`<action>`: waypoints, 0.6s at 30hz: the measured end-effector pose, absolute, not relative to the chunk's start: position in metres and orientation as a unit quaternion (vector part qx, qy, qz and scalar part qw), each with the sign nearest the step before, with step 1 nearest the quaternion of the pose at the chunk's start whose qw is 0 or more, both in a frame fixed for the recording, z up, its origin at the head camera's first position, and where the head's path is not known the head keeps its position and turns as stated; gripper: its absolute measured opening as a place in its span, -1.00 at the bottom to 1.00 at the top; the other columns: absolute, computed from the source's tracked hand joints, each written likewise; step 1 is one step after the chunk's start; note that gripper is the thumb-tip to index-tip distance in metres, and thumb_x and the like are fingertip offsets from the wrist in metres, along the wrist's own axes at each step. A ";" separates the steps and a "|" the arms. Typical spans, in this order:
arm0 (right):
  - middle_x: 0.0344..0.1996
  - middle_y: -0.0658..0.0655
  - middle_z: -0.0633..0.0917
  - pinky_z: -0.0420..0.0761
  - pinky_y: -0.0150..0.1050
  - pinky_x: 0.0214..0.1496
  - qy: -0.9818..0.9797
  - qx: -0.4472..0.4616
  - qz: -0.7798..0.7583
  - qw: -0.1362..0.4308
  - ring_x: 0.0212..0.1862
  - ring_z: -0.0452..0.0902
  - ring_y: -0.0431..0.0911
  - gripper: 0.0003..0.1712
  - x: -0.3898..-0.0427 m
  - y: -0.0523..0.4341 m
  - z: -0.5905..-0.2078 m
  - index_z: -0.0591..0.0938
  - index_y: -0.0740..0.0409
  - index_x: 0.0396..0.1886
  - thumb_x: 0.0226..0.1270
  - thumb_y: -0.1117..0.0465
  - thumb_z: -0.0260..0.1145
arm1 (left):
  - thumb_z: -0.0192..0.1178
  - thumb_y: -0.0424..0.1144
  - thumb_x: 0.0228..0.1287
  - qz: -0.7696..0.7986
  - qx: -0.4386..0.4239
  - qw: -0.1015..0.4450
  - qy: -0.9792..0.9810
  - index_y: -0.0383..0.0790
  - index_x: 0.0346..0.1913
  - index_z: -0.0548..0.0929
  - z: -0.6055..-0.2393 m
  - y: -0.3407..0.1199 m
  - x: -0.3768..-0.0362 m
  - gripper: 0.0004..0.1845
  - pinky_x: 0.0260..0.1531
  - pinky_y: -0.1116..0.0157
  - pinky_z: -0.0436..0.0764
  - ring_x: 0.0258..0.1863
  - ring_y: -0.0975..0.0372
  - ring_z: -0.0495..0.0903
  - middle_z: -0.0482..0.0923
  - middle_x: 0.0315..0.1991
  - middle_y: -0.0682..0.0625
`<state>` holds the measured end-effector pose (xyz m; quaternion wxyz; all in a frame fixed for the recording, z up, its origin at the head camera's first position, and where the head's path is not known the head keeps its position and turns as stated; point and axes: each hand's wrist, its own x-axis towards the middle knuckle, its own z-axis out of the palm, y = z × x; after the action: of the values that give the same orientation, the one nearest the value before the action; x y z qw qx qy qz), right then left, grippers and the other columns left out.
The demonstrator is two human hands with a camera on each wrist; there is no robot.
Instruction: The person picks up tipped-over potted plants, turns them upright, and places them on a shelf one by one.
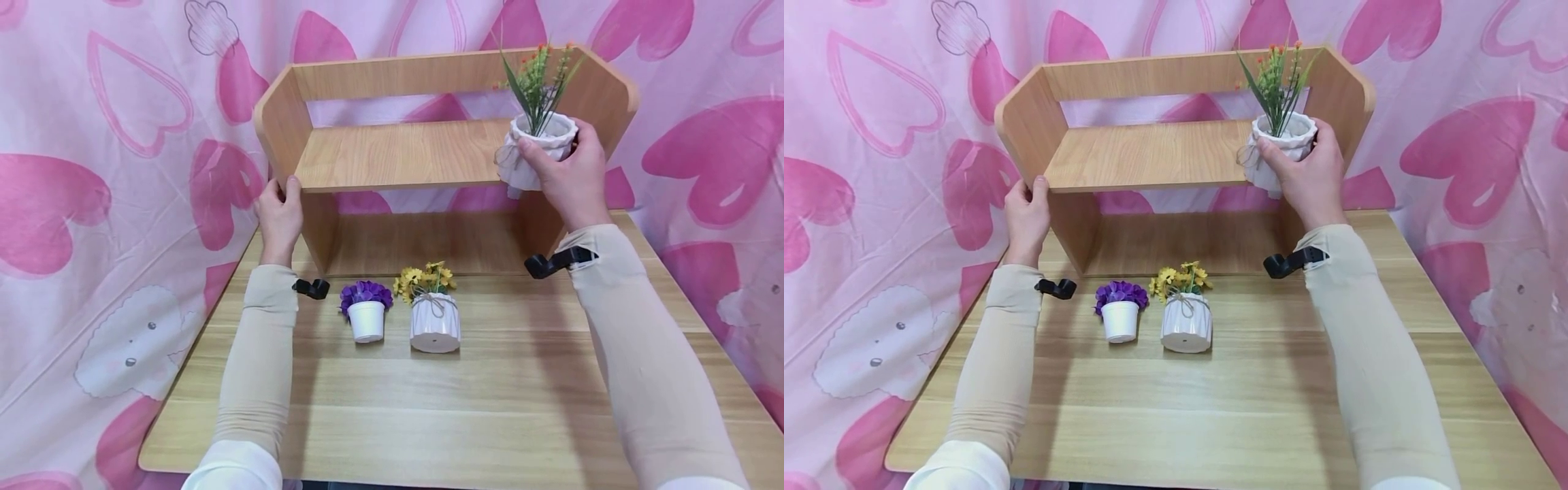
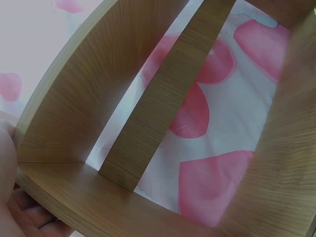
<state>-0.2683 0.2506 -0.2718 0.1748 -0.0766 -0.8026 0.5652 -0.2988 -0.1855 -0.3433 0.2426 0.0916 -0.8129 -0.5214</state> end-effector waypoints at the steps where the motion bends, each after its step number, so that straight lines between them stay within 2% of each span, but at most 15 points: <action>1: 0.56 0.05 0.45 0.38 -0.15 0.68 -0.807 -0.077 0.559 0.173 0.50 0.37 -0.11 -0.05 -0.271 0.251 -0.271 0.29 -0.13 0.64 0.39 -0.20 0.50 | 0.01 0.15 0.62 -0.521 0.091 0.244 -0.813 -0.15 0.42 0.66 -0.343 -0.186 -0.299 -0.41 0.46 0.16 0.59 0.37 0.08 0.64 0.66 0.40 -0.11; 13: 0.62 0.12 0.38 0.28 -0.21 0.72 -0.840 -0.080 0.516 0.147 0.53 0.30 -0.12 0.02 -0.294 0.254 -0.266 0.21 -0.09 0.69 0.40 -0.28 0.44 | 0.02 0.15 0.62 -0.515 0.088 0.252 -0.814 -0.18 0.40 0.67 -0.344 -0.187 -0.299 -0.40 0.44 0.13 0.61 0.33 0.07 0.66 0.68 0.38 -0.13; 18: 0.64 0.11 0.35 0.24 -0.21 0.74 -0.839 -0.075 0.521 0.141 0.56 0.28 -0.12 0.04 -0.299 0.254 -0.268 0.19 -0.10 0.71 0.41 -0.29 0.43 | 0.01 0.18 0.63 -0.520 0.099 0.240 -0.814 -0.12 0.45 0.63 -0.344 -0.186 -0.297 -0.39 0.48 0.11 0.58 0.40 0.07 0.61 0.63 0.45 -0.09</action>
<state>-0.2989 0.2543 -0.2678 0.1414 -0.0753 -0.8385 0.5208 -0.2972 -0.1864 -0.3436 0.2401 0.0986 -0.8136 -0.5203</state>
